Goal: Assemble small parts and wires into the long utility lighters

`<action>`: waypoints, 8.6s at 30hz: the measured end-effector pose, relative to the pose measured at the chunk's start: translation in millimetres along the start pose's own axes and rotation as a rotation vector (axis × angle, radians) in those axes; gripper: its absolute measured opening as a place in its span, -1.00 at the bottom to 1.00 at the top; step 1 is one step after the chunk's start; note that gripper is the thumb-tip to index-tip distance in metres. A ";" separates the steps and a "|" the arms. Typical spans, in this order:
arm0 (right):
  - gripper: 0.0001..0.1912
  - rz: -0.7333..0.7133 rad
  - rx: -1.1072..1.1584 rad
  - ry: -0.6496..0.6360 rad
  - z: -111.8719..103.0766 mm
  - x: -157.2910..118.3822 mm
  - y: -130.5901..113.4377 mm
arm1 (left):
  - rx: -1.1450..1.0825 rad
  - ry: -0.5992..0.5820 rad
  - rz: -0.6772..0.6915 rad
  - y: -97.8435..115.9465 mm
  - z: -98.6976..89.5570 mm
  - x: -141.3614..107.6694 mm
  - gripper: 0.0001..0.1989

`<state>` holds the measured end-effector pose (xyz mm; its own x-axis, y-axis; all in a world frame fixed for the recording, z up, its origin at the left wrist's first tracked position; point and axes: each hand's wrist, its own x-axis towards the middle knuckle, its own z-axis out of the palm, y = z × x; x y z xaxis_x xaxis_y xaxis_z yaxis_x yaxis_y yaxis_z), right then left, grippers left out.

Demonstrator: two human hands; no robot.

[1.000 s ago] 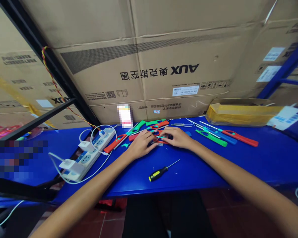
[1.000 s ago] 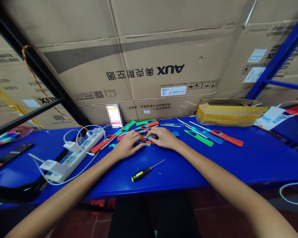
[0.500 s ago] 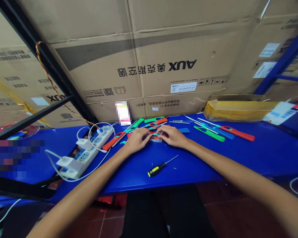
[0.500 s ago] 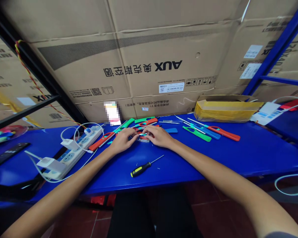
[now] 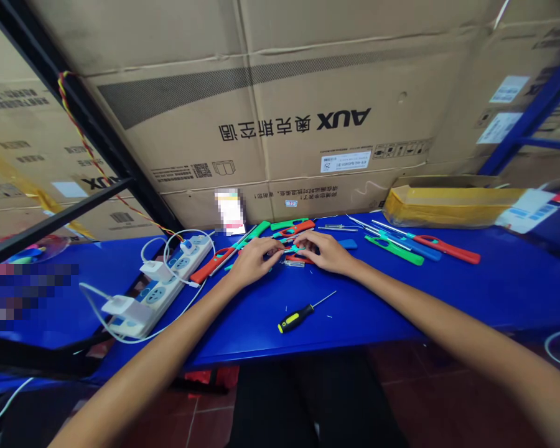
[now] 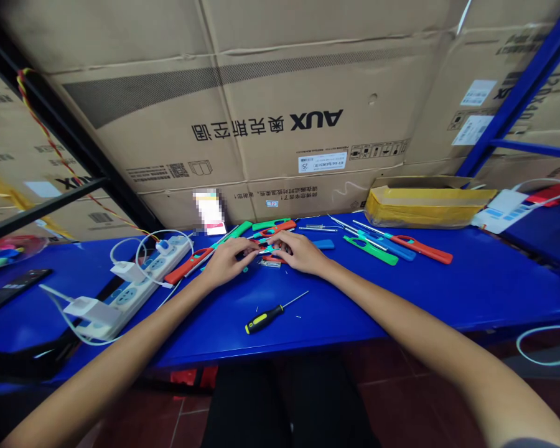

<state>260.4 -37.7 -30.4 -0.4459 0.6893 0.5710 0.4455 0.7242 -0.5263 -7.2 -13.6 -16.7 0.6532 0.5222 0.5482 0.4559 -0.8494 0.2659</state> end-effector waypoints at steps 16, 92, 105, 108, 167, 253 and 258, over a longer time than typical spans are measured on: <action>-0.87 0.112 0.136 -0.008 5.4 1.8 -1.6 | 0.004 -0.002 0.011 7.2 4.6 -1.8 -0.82; -0.84 -0.018 0.055 -0.061 4.4 -1.1 -14.1 | -0.086 -0.063 0.004 8.8 -0.7 -0.2 -0.79; -0.83 -0.029 0.041 -0.054 3.9 -1.5 -10.6 | -0.071 -0.047 0.047 7.5 -0.8 -0.9 -0.80; -0.83 -0.029 0.036 -0.055 3.5 -1.6 -10.5 | -0.067 -0.049 0.050 6.3 -0.4 -1.2 -0.79; -0.84 -0.036 -0.002 -0.075 2.6 -2.0 -15.0 | -0.137 -0.062 -0.076 7.6 0.1 -1.8 -0.84; -0.84 -0.139 -0.052 -0.069 5.9 -5.0 -15.5 | -0.171 -0.070 -0.091 14.1 1.0 -1.9 -0.88; -0.84 -0.164 -0.064 -0.064 6.0 -4.6 -16.1 | -0.171 -0.067 -0.098 15.3 0.8 -2.2 -0.86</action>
<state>250.6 -52.4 -28.3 -0.5641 0.5636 0.6034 0.4109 0.8255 -0.3870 -1.2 -27.7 -14.5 0.6517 0.6023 0.4610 0.4141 -0.7918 0.4491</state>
